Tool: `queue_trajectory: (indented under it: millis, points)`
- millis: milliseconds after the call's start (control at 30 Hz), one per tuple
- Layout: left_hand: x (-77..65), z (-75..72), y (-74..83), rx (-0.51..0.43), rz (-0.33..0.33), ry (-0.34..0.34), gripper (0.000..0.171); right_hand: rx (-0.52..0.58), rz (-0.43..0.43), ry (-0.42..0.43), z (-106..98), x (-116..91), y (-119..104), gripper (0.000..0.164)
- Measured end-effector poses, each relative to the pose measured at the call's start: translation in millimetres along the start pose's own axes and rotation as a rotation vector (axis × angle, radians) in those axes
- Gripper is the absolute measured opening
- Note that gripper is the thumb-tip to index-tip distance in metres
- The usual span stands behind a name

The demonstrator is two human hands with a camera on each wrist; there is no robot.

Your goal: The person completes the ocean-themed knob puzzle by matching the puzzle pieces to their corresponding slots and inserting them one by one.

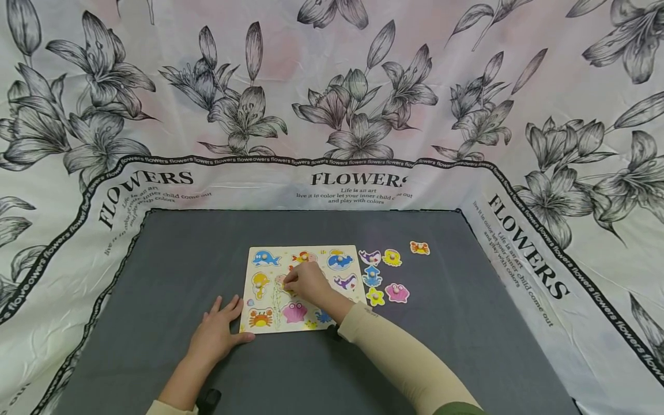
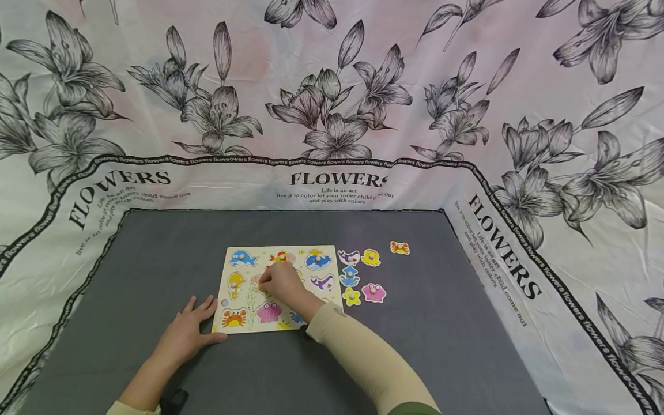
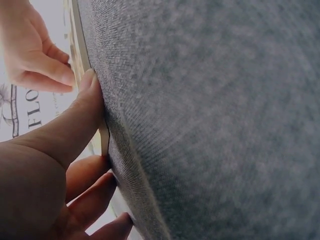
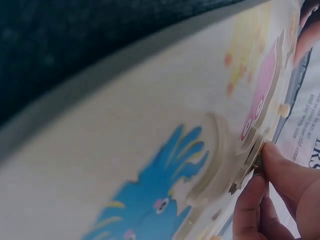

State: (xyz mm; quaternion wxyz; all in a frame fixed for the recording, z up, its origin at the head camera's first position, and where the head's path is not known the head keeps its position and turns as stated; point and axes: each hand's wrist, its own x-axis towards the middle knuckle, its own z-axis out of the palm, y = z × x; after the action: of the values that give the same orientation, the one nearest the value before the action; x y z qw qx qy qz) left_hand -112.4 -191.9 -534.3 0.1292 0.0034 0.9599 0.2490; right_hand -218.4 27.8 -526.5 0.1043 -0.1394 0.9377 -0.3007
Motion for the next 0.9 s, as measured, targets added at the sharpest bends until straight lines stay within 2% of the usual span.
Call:
queue_trajectory:
  millis: [233,567,667,800,900]
  points:
    - [-1.3,-0.1,0.8,-0.008,0.01,0.014,0.095,-0.056,0.01,-0.024,-4,0,-1,0.008]
    - [0.7,-1.9,1.4,-0.005,0.018,0.014,0.096,-0.022,-0.01,-0.044,-2,7,6,0.004]
    - [0.5,-2.1,1.5,-0.002,0.01,0.001,0.096,-0.028,-0.032,-0.055,-4,7,7,0.01]
    - [-0.5,-1.1,1.4,-0.005,-0.004,-0.013,0.096,-0.011,-0.063,-0.021,-20,2,13,0.028]
    - [-1.4,-0.4,1.9,-0.005,-0.005,-0.014,0.096,0.042,-0.07,0.076,-50,-3,37,0.031]
